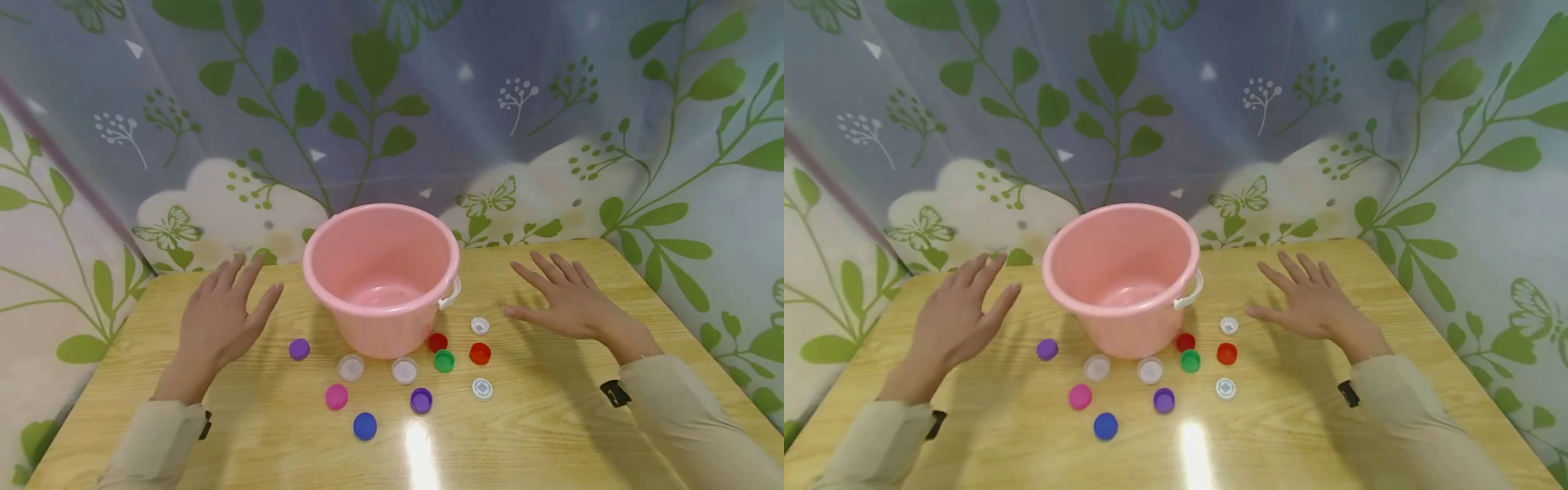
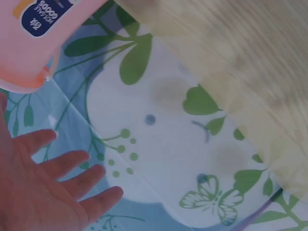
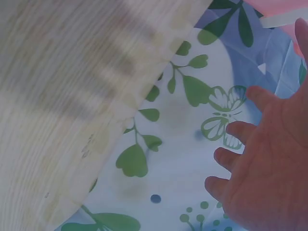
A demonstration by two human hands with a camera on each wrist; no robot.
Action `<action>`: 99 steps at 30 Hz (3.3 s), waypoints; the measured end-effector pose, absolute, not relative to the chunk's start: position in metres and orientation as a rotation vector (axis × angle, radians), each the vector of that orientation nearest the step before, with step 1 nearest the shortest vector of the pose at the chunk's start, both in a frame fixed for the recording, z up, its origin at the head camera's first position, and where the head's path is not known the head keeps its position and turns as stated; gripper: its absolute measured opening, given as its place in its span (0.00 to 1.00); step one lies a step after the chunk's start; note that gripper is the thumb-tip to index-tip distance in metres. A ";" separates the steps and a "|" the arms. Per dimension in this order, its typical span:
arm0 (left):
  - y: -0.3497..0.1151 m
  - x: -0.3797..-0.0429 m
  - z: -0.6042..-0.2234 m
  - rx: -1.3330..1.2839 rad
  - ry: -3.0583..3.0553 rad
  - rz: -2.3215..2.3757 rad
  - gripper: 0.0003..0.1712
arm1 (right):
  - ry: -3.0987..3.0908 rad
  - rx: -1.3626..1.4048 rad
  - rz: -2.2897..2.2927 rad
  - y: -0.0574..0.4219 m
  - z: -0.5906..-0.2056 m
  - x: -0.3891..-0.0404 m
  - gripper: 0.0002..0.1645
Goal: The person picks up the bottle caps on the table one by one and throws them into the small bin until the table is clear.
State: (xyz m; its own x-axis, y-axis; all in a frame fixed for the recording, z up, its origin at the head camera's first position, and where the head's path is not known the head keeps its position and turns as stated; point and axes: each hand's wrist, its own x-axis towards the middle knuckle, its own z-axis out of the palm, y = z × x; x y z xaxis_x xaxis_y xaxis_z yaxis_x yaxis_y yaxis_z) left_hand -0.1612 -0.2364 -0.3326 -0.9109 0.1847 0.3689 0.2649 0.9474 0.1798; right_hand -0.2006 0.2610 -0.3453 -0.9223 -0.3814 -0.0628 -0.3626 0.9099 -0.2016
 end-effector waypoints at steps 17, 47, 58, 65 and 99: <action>-0.201 -0.180 -0.307 -0.332 -2.781 -0.450 0.39 | 2.991 -0.633 -0.253 0.244 -0.322 -0.217 0.52; -0.167 -0.214 -0.277 -0.144 -2.889 -1.128 0.32 | 3.007 -0.756 -0.220 0.206 -0.309 -0.227 0.54; -0.182 -0.225 -0.280 0.057 -2.768 -1.922 0.35 | 2.994 -0.749 -0.228 0.204 -0.310 -0.226 0.52; -0.188 -0.226 -0.283 0.087 -2.648 -2.216 0.29 | 3.001 -0.753 -0.225 0.206 -0.312 -0.225 0.52; -0.194 -0.229 -0.305 0.162 -2.057 -2.811 0.16 | 2.879 -0.666 -0.333 0.231 -0.360 -0.218 0.51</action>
